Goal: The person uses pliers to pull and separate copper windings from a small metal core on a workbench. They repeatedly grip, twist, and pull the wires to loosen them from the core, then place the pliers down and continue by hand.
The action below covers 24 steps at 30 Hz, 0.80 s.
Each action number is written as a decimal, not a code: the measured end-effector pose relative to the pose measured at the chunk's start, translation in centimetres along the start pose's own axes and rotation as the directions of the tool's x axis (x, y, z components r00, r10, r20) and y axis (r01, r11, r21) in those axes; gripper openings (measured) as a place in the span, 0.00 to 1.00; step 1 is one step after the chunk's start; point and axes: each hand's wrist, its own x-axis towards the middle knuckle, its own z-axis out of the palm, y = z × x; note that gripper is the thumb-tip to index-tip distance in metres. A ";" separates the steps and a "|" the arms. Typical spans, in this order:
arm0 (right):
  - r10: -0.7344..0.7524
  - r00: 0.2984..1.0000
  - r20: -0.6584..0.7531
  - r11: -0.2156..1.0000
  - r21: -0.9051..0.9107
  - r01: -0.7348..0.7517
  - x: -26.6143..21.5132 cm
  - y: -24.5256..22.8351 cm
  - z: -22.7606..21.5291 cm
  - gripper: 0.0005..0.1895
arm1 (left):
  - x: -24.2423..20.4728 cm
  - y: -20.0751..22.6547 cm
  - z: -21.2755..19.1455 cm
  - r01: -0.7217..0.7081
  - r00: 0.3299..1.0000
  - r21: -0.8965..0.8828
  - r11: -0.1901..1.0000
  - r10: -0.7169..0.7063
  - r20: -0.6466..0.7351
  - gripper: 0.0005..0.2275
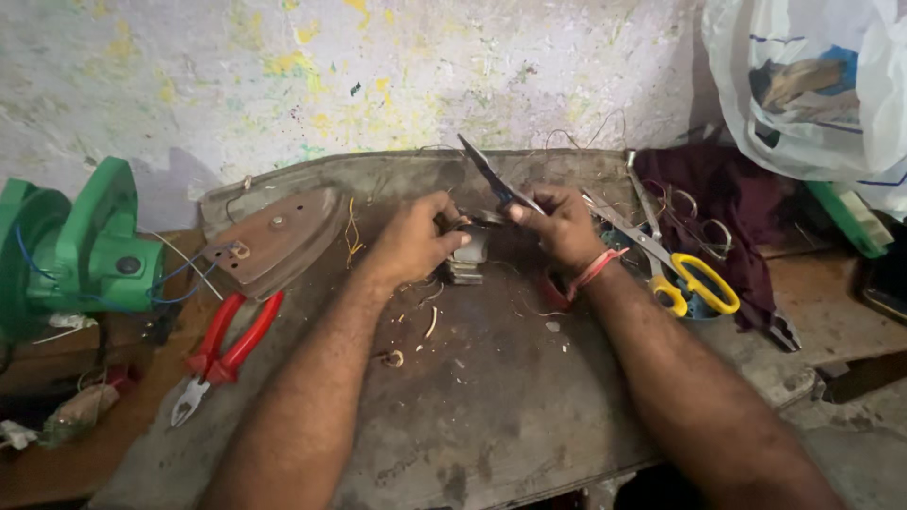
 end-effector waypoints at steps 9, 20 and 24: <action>0.025 0.998 0.054 0.999 0.022 -0.026 0.0 0.3 -0.5 0.06 | 0.2 -1.2 0.3 0.033 0.999 -0.037 0.999 -0.032 0.008 0.10; 0.022 0.994 0.103 1.000 0.008 -0.023 0.9 -0.3 0.2 0.04 | 0.5 -1.8 1.3 0.028 1.000 -0.178 0.984 -0.029 -0.002 0.13; 0.044 0.993 0.111 0.999 -0.013 -0.043 1.4 0.2 0.0 0.05 | 0.7 -2.2 1.4 -0.088 0.993 -0.128 0.988 0.078 -0.087 0.16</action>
